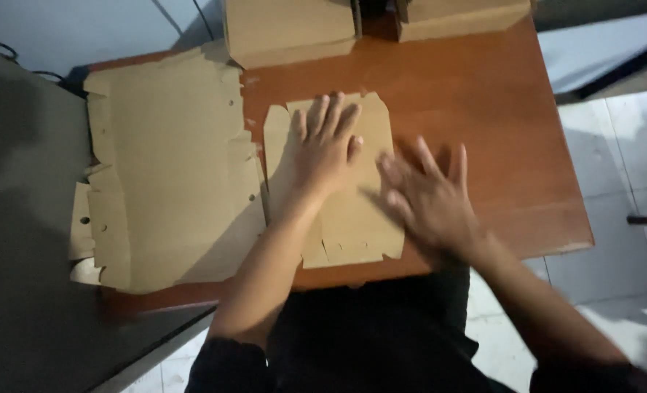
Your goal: Assembling cardboard food containers by folding flat templates along pre-scored lines and tucking in the flaps.
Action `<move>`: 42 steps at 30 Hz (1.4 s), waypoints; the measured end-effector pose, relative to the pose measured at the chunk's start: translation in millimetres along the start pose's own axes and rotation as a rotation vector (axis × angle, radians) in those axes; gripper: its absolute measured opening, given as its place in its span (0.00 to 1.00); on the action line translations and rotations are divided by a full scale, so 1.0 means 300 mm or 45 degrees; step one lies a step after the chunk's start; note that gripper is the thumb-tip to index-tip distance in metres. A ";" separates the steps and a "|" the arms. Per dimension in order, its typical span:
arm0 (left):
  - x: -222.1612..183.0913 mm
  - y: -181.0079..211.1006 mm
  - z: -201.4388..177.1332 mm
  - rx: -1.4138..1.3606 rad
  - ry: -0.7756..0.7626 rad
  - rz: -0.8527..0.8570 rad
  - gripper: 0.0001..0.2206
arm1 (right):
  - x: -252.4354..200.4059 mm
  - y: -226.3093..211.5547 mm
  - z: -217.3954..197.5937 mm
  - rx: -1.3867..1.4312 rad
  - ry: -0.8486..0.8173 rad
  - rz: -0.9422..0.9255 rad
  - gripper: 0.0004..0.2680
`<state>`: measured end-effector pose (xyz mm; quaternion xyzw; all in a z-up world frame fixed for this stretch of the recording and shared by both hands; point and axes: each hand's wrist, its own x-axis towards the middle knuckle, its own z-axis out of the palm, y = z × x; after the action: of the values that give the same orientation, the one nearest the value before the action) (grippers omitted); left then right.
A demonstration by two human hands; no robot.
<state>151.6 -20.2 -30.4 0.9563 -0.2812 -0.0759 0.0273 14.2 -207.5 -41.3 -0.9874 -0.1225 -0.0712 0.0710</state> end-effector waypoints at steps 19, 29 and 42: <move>0.028 -0.020 0.016 -0.083 -0.066 -0.012 0.27 | -0.180 -0.038 -0.080 0.081 0.015 -0.181 0.24; 0.038 -0.041 0.129 -0.217 0.286 0.076 0.25 | 0.070 0.083 -0.074 0.004 0.183 -0.442 0.21; -0.260 -0.199 0.004 -0.410 0.544 -0.323 0.16 | 0.251 0.240 0.163 0.113 0.258 -0.166 0.22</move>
<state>118.4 72.2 -27.2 0.9615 -0.1318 0.0807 0.2274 110.6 -251.6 -86.4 -0.9609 -0.1815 -0.1697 0.1220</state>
